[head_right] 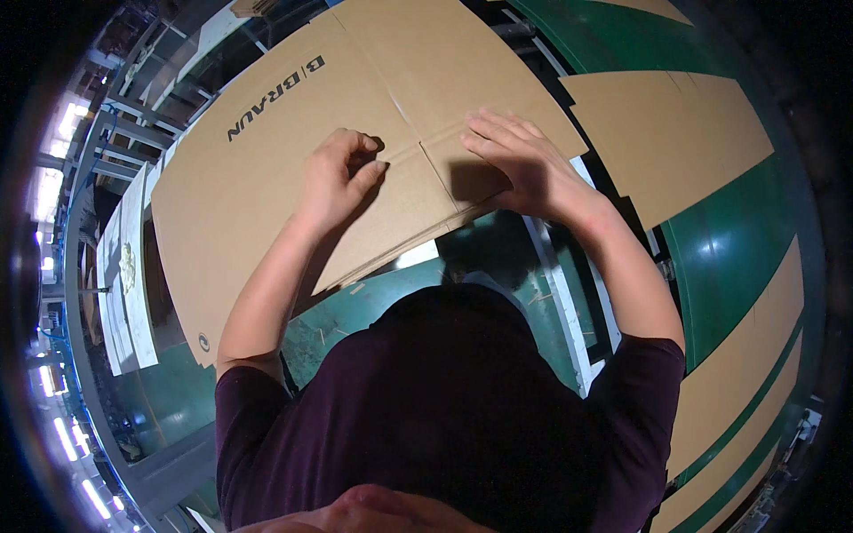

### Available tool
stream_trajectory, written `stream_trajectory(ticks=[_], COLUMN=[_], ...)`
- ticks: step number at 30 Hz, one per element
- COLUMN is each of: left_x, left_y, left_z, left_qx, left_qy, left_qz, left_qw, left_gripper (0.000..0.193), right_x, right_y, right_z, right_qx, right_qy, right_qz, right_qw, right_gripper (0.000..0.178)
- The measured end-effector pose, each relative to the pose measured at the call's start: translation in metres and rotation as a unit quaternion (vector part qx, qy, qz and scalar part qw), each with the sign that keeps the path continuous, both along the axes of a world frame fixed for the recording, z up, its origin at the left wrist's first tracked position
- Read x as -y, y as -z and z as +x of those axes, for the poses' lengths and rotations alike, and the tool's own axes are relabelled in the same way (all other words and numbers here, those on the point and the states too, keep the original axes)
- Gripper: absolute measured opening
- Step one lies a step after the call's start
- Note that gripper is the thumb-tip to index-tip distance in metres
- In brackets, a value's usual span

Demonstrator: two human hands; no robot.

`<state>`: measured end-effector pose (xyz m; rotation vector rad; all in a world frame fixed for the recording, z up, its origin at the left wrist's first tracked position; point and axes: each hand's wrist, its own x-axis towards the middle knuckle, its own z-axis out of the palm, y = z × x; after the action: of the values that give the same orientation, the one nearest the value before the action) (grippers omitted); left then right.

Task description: The person folds flat cardboard pieces along pre-scored lines on a workbench. They repeatedly pick up a piece, fold the flaps, and place the folded cardboard onto a stack.

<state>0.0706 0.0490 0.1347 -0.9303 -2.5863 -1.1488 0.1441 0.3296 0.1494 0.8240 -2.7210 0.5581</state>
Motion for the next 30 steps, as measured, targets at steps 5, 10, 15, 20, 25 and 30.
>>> stream_trajectory(ticks=[5, 10, 15, 20, 25, 30], left_x=[-0.002, -0.004, -0.006, -0.02, -0.046, -0.047], left_y=[-0.008, -0.006, -0.005, 0.009, 0.017, 0.017], left_z=[-0.013, -0.011, -0.012, -0.053, -0.051, -0.048], left_qx=[0.059, 0.039, 0.119, -0.097, -0.112, -0.11], left_qy=[-0.017, -0.029, -0.043, -0.109, -0.121, -0.103], left_qz=[-0.052, -0.053, -0.011, -0.127, -0.211, -0.197], left_qw=[0.997, 0.997, 0.992, 0.981, 0.964, 0.969], left_gripper=[0.014, 0.017, 0.019, 0.05, 0.054, 0.046], right_x=[-0.012, -0.028, -0.061, -0.062, -0.064, -0.079], right_y=[-0.009, -0.005, -0.025, 0.008, 0.015, 0.027], right_z=[0.0, -0.004, -0.005, -0.016, -0.02, -0.024], right_qx=[0.036, -0.093, -0.367, -0.178, -0.17, -0.163], right_qy=[0.038, -0.056, 0.072, 0.227, 0.293, 0.26], right_qz=[-0.046, -0.059, -0.095, -0.378, -0.472, -0.579], right_qw=[0.998, 0.992, 0.923, 0.88, 0.814, 0.756], right_gripper=[0.075, 0.063, 0.043, 0.029, 0.035, 0.035])
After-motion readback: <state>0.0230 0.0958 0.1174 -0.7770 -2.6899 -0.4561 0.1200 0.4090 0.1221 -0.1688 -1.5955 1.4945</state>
